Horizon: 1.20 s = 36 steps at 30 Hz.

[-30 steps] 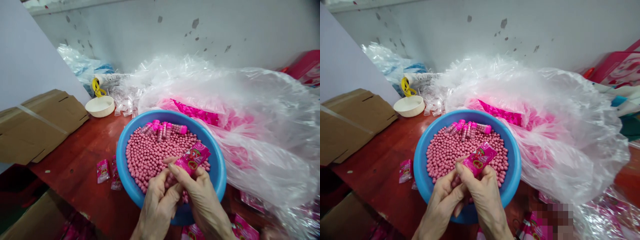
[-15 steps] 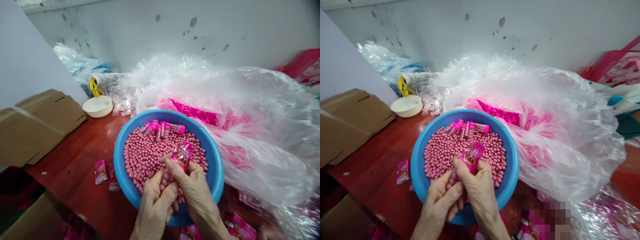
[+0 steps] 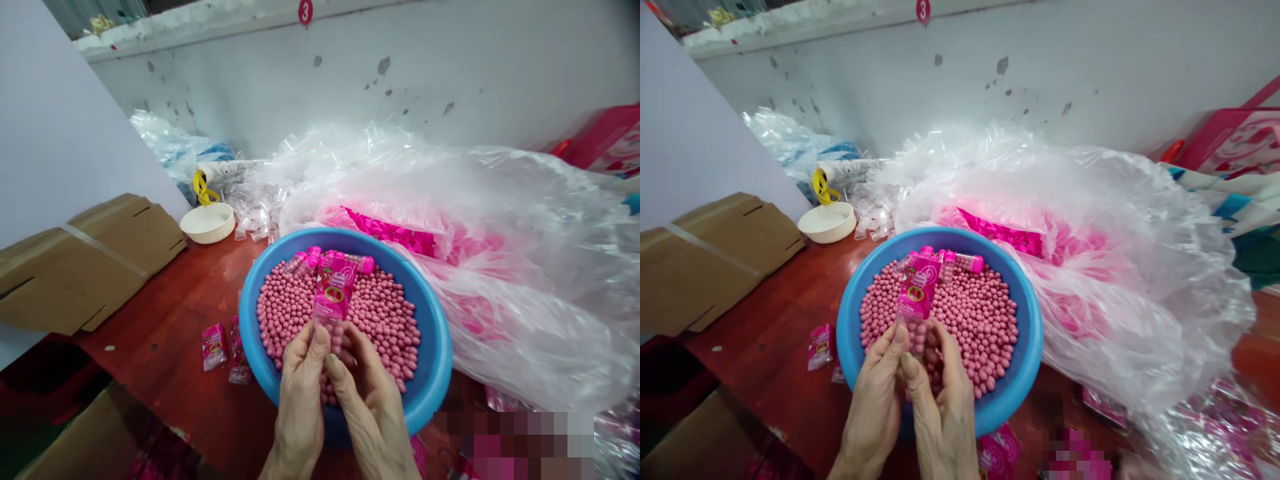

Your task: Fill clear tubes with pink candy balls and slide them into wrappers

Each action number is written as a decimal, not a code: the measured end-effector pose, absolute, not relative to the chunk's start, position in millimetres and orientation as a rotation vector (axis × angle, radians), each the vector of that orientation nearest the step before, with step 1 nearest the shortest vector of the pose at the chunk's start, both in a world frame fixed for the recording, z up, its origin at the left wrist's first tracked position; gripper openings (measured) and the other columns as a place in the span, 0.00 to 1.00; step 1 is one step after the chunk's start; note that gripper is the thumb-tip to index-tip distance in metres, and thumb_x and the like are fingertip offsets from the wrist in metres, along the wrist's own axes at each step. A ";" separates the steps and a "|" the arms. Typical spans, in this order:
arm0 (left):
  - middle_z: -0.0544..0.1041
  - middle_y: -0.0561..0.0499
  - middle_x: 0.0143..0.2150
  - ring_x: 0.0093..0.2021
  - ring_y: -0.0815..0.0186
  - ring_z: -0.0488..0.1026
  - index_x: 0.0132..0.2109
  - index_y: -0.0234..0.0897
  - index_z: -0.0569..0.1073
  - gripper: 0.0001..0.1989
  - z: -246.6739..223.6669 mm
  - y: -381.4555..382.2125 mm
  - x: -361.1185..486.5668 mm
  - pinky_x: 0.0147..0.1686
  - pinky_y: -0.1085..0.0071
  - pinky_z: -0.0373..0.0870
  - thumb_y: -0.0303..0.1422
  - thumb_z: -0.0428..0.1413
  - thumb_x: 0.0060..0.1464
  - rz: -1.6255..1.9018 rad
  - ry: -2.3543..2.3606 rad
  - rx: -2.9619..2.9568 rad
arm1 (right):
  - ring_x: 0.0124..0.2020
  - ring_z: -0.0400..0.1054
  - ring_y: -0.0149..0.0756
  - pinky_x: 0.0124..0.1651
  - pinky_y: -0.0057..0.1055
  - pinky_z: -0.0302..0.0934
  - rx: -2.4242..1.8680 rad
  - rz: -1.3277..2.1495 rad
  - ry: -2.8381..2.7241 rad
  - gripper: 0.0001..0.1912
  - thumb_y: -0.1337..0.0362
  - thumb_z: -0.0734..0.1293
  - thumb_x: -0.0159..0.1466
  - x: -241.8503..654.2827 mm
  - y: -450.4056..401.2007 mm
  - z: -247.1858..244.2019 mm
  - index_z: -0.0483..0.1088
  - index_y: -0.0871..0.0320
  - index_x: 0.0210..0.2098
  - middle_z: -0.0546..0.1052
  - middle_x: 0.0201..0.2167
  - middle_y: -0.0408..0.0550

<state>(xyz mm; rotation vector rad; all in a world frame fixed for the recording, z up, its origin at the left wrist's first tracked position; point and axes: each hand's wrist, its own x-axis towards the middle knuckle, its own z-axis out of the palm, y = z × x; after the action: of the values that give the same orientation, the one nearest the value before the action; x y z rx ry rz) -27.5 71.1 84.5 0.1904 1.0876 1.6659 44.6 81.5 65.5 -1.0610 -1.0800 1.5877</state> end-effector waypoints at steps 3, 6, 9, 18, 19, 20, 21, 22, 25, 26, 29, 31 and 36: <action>0.78 0.53 0.32 0.32 0.71 0.74 0.35 0.37 0.78 0.09 85.1 70.2 -21.7 0.33 0.78 0.70 0.37 0.63 0.46 1.708 1.067 0.058 | 0.54 0.64 0.42 0.56 0.38 0.59 -1.099 1.281 -1.270 0.18 0.59 0.67 0.60 44.4 78.2 61.1 0.71 0.53 0.50 0.71 0.52 0.50; 0.79 0.51 0.32 0.34 0.67 0.76 0.36 0.37 0.78 0.11 84.7 68.2 -17.3 0.36 0.73 0.72 0.37 0.64 0.45 1.678 0.989 0.035 | 0.47 0.68 0.39 0.50 0.33 0.63 -1.033 1.292 -1.337 0.12 0.59 0.64 0.63 46.9 81.5 61.6 0.74 0.54 0.44 0.74 0.46 0.50; 0.80 0.51 0.33 0.35 0.65 0.76 0.36 0.38 0.79 0.11 88.4 67.1 -21.8 0.36 0.72 0.72 0.38 0.63 0.46 1.720 1.004 0.060 | 0.41 0.70 0.39 0.44 0.30 0.66 -1.072 1.495 -1.258 0.15 0.56 0.66 0.60 54.3 81.8 61.0 0.74 0.55 0.44 0.77 0.40 0.48; 0.81 0.46 0.30 0.30 0.64 0.77 0.38 0.32 0.78 0.11 112.4 73.9 -34.3 0.32 0.71 0.73 0.36 0.57 0.54 1.593 1.039 0.410 | 0.51 0.68 0.42 0.50 0.30 0.64 -1.198 1.513 -1.032 0.23 0.51 0.70 0.55 55.5 55.0 58.6 0.73 0.52 0.48 0.77 0.47 0.47; 0.81 0.46 0.30 0.30 0.64 0.77 0.38 0.32 0.78 0.11 111.1 72.5 -31.4 0.32 0.71 0.73 0.36 0.57 0.54 1.607 1.046 0.396 | 0.52 0.68 0.43 0.51 0.30 0.64 -1.205 1.519 -1.021 0.25 0.50 0.70 0.55 53.6 53.2 58.2 0.73 0.52 0.50 0.77 0.48 0.47; 0.81 0.46 0.31 0.30 0.64 0.77 0.38 0.33 0.78 0.11 109.0 70.6 -28.3 0.32 0.71 0.73 0.37 0.57 0.54 1.613 1.051 0.379 | 0.53 0.67 0.42 0.52 0.30 0.63 -1.209 1.521 -1.024 0.26 0.49 0.70 0.55 52.5 51.8 57.4 0.72 0.52 0.51 0.76 0.49 0.47; 0.81 0.46 0.31 0.31 0.64 0.77 0.38 0.33 0.77 0.11 106.6 68.5 -25.2 0.32 0.71 0.73 0.37 0.57 0.54 1.613 1.054 0.356 | 0.53 0.67 0.42 0.53 0.30 0.62 -1.211 1.516 -1.033 0.27 0.48 0.70 0.55 52.3 50.6 56.2 0.72 0.52 0.51 0.76 0.49 0.47; 0.81 0.46 0.31 0.31 0.64 0.77 0.38 0.33 0.77 0.11 104.0 66.3 -22.4 0.32 0.72 0.73 0.37 0.58 0.53 1.622 1.065 0.319 | 0.52 0.67 0.42 0.54 0.30 0.61 -1.210 1.506 -1.045 0.28 0.48 0.69 0.54 53.1 49.5 54.6 0.71 0.52 0.52 0.76 0.49 0.47; 0.81 0.49 0.31 0.31 0.65 0.77 0.37 0.35 0.77 0.10 97.2 61.1 -15.6 0.33 0.71 0.73 0.37 0.61 0.49 1.680 1.104 0.159 | 0.51 0.68 0.42 0.54 0.29 0.61 -1.208 1.461 -1.068 0.28 0.49 0.70 0.54 58.3 47.3 49.9 0.71 0.49 0.52 0.76 0.49 0.47; 0.81 0.48 0.31 0.31 0.64 0.77 0.38 0.36 0.77 0.10 95.4 60.0 -13.7 0.34 0.70 0.73 0.37 0.61 0.49 1.694 1.092 0.121 | 0.50 0.68 0.43 0.53 0.29 0.61 -1.214 1.450 -1.071 0.27 0.50 0.71 0.53 60.0 47.5 49.4 0.71 0.49 0.51 0.76 0.48 0.46; 0.81 0.44 0.35 0.35 0.59 0.77 0.42 0.35 0.77 0.13 90.9 58.0 -10.2 0.38 0.65 0.73 0.37 0.60 0.50 1.696 0.955 0.133 | 0.48 0.69 0.44 0.53 0.31 0.61 -1.252 1.467 -1.044 0.25 0.48 0.72 0.51 61.8 52.0 54.0 0.74 0.49 0.47 0.77 0.45 0.46; 0.81 0.42 0.38 0.39 0.57 0.77 0.44 0.35 0.77 0.14 89.3 57.7 -11.7 0.42 0.63 0.72 0.35 0.59 0.51 1.684 0.893 0.189 | 0.47 0.68 0.43 0.51 0.31 0.62 -1.275 1.500 -0.971 0.26 0.46 0.72 0.50 61.1 57.5 61.9 0.76 0.52 0.44 0.78 0.43 0.46; 0.76 0.48 0.52 0.55 0.60 0.68 0.53 0.45 0.71 0.19 96.8 61.4 -38.0 0.53 0.66 0.63 0.33 0.58 0.53 1.782 0.957 0.496 | 0.23 0.62 0.29 0.27 0.23 0.62 -1.111 1.760 -0.934 0.19 0.46 0.72 0.49 63.0 68.0 84.6 0.74 0.56 0.27 0.69 0.21 0.40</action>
<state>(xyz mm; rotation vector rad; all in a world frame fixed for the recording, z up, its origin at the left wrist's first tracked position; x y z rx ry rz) -38.0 61.4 96.8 0.4963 0.9575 1.7824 63.0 68.0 84.6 -1.1106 -0.9338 1.7604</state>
